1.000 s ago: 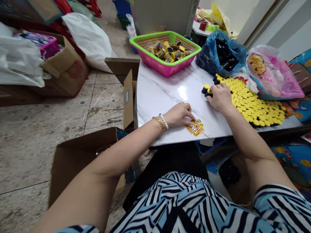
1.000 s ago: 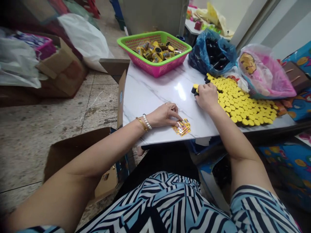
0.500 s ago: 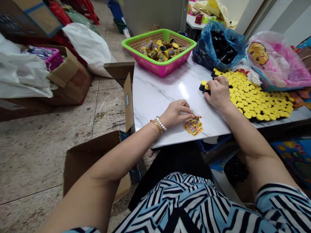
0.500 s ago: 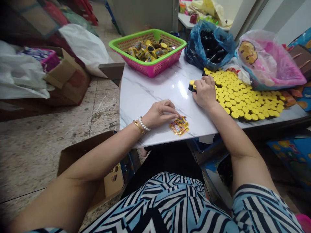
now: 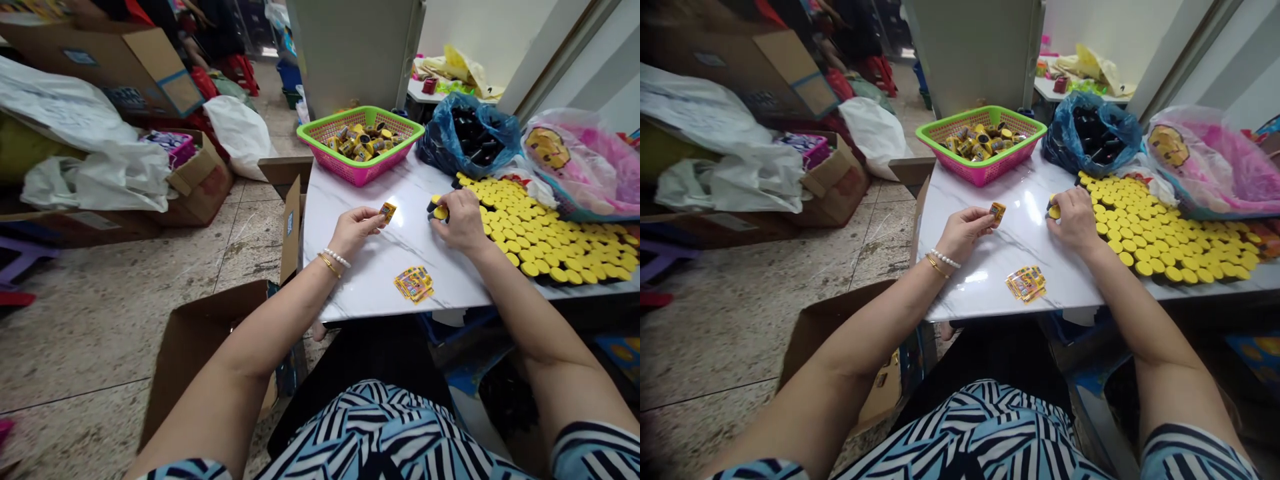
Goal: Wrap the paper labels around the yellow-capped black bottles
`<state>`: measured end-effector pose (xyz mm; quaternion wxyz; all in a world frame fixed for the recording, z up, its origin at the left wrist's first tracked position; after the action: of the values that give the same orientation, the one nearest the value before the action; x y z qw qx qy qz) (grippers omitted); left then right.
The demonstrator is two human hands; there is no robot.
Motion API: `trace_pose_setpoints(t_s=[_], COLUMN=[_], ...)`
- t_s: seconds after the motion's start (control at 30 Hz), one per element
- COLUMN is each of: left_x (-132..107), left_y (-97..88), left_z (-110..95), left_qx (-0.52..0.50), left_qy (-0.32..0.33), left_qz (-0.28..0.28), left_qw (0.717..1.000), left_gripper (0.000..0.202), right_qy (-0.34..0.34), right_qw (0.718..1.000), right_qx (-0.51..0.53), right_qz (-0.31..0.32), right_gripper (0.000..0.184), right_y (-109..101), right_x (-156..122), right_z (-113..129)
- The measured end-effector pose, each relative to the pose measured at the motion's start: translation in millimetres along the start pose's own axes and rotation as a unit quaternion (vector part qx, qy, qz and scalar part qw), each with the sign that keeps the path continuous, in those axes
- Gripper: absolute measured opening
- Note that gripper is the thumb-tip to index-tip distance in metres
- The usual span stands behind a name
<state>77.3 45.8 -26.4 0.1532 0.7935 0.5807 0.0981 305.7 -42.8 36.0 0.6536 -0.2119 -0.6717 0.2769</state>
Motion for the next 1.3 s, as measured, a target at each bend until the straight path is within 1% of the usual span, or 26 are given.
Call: trace_pose_setpoints(t_s=[0.03,0.13,0.17,0.2,0.27,0.3,0.33,0.37,0.43,0.5,0.57,0.63,0.67,0.73,0.8,0.87,1.0,1.07,1.1,1.13,1.2,1.27,1.3], left_x=[1,2,2,2,-1,-4,-7,-11,-19,-24,-25,-20,-16,-5,2,6,6,2,0,-3,-9,-15,-17], left_y=[-2.6,-7.1,-8.3,-9.7,-13.1,-14.4,-14.6,-13.8,-10.7,-7.5,-6.5,-10.8,-14.7,-21.7,-23.6,-22.6,-19.4,-15.8,-13.2,-9.7,-1.1,5.9,7.5], left_z=[-3,-10,-12,-14,-22,-28,-34,-39,-47,-51,-52,-50,-47,-34,-21,-15,-8,-7,-7,-8,-11,-12,-13], left_qx=[0.009,0.044,0.059,0.076,0.120,0.145,0.169,0.191,0.217,0.222,0.207,0.156,0.119,0.047,0.012,0.027,0.133,0.233,0.298,0.364,0.474,0.539,0.557], left_qy=[0.019,0.069,0.085,0.104,0.162,0.199,0.237,0.272,0.321,0.338,0.329,0.287,0.249,0.152,0.068,0.037,0.034,0.051,0.071,0.098,0.158,0.210,0.232], left_qz=[-0.010,-0.029,-0.035,-0.044,-0.072,-0.088,-0.101,-0.110,-0.114,-0.104,-0.089,-0.083,-0.085,-0.090,-0.082,-0.068,-0.037,-0.017,-0.008,0.002,0.021,0.029,0.025], left_qw=[1.000,0.996,0.994,0.991,0.977,0.965,0.951,0.937,0.915,0.909,0.917,0.942,0.957,0.983,0.994,0.997,0.990,0.971,0.952,0.926,0.866,0.815,0.797], left_gripper=[0.037,0.034,0.033,0.033,0.029,0.027,0.024,0.021,0.016,0.013,0.017,0.028,0.034,0.044,0.046,0.045,0.039,0.037,0.035,0.032,0.027,0.026,0.027], right_qy=[0.000,-0.016,-0.018,-0.011,0.036,0.070,0.104,0.134,0.179,0.210,0.228,0.237,0.243,0.266,0.295,0.311,0.295,0.285,0.284,0.285,0.288,0.281,0.273], right_qw=[1.000,0.997,0.997,0.996,0.994,0.989,0.984,0.977,0.959,0.938,0.922,0.908,0.901,0.884,0.865,0.855,0.863,0.875,0.883,0.892,0.905,0.914,0.919], right_qx=[0.012,0.043,0.055,0.070,0.104,0.124,0.146,0.168,0.214,0.256,0.298,0.335,0.351,0.381,0.404,0.411,0.386,0.353,0.331,0.308,0.269,0.248,0.244], right_qz=[0.007,0.056,0.059,0.047,-0.005,-0.023,-0.022,-0.003,0.058,0.099,0.099,0.083,0.072,0.053,0.049,0.060,0.139,0.167,0.170,0.168,0.161,0.153,0.146], right_gripper=[0.029,0.025,0.024,0.022,0.021,0.025,0.033,0.040,0.048,0.044,0.034,0.028,0.026,0.026,0.027,0.030,0.041,0.041,0.039,0.037,0.033,0.031,0.029], right_y=[1,5,3,-2,-19,-25,-26,-23,-8,7,17,22,24,28,34,40,49,48,47,46,43,41,41], right_x=[1,1,3,7,17,22,27,31,36,40,44,46,46,41,34,26,15,13,13,12,12,12,12], right_z=[6,27,34,41,51,55,59,65,78,89,96,99,98,94,88,84,87,88,86,84,80,80,81])
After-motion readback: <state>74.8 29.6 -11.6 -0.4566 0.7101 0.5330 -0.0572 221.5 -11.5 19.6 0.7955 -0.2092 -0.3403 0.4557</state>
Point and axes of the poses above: each hand's wrist, its own x-axis towards the middle knuckle, its own y-axis out of the palm, z = x × y, the point moved 9 cm from there along x, towards the middle knuckle, and after that the axes turned 12 degrees about -z, right-handed, at the moved point
